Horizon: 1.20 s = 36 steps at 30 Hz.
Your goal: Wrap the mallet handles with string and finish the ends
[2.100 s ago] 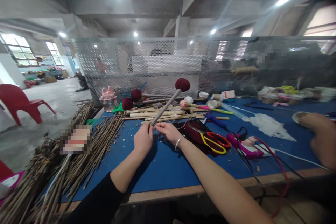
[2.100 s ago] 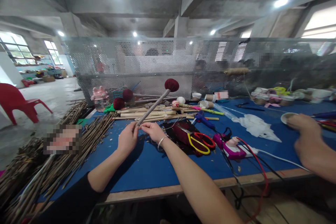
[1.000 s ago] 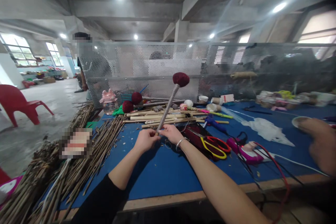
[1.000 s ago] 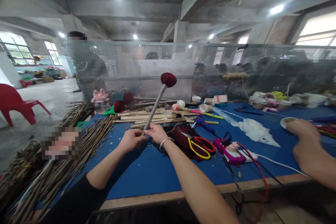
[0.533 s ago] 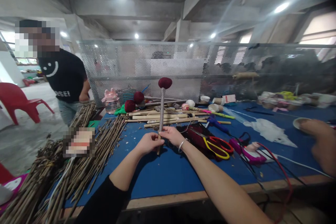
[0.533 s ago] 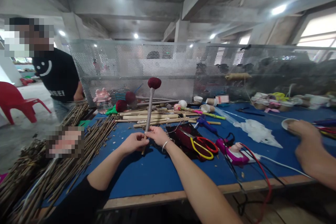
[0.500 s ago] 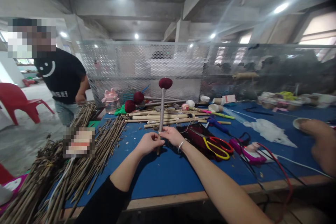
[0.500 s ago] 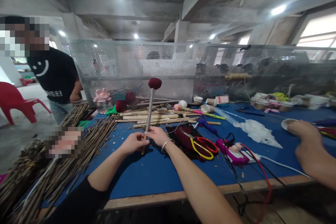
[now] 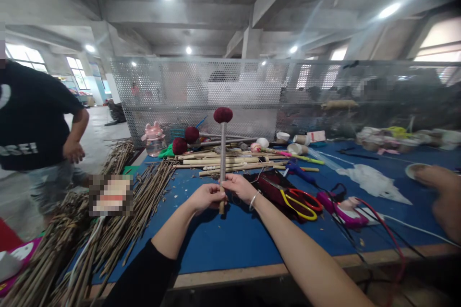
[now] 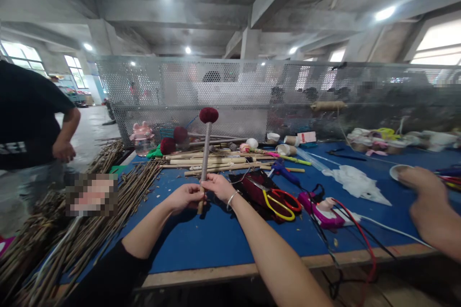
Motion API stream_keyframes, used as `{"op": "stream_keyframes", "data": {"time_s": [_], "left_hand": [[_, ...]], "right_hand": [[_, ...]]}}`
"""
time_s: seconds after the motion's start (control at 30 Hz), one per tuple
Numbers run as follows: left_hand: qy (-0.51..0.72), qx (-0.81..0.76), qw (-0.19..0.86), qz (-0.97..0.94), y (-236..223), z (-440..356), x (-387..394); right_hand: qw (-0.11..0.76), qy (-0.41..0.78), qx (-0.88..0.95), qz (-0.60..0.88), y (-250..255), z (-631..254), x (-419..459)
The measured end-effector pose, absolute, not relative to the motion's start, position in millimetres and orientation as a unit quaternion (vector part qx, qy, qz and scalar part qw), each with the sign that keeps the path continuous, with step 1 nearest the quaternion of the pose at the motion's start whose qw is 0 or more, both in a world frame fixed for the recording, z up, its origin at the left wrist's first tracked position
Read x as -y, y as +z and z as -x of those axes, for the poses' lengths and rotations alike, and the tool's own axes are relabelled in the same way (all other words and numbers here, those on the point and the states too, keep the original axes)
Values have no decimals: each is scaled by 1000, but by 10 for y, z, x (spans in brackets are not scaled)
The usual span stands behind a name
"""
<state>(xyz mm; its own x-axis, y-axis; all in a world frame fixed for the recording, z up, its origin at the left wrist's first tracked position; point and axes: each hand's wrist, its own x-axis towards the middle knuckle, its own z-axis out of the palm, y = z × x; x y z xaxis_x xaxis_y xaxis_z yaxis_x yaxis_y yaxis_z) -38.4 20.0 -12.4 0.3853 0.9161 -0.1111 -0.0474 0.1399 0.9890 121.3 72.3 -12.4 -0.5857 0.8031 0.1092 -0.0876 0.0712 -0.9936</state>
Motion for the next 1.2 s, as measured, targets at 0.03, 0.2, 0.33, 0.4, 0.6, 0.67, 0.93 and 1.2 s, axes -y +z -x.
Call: {"op": "stream_keyframes", "data": {"time_s": [0.03, 0.2, 0.33, 0.4, 0.6, 0.67, 0.93, 1.2], "left_hand": [[381, -411, 630, -538, -132, 387, -206], [434, -451, 556, -547, -175, 371, -236], [421, -445, 570, -548, -136, 344, -209], [400, -424, 606, -541, -107, 338, -187], [391, -407, 628, -536, -146, 362, -208], [432, -429, 570, -551, -181, 371, -239], [498, -436, 562, -497, -123, 284, -235], [519, -477, 534, -467, -102, 111, -201]], "right_hand": [[361, 613, 643, 285, -133, -1197, -728], [373, 560, 669, 317, -148, -1151, -754], [356, 578, 672, 296, -81, -1231, -724], [337, 602, 666, 285, -45, -1281, -702], [348, 605, 661, 276, -60, -1289, -720], [355, 591, 667, 283, -81, -1269, -744], [365, 594, 664, 270, -100, -1256, -754], [369, 570, 681, 273, -95, -1196, -737]]}}
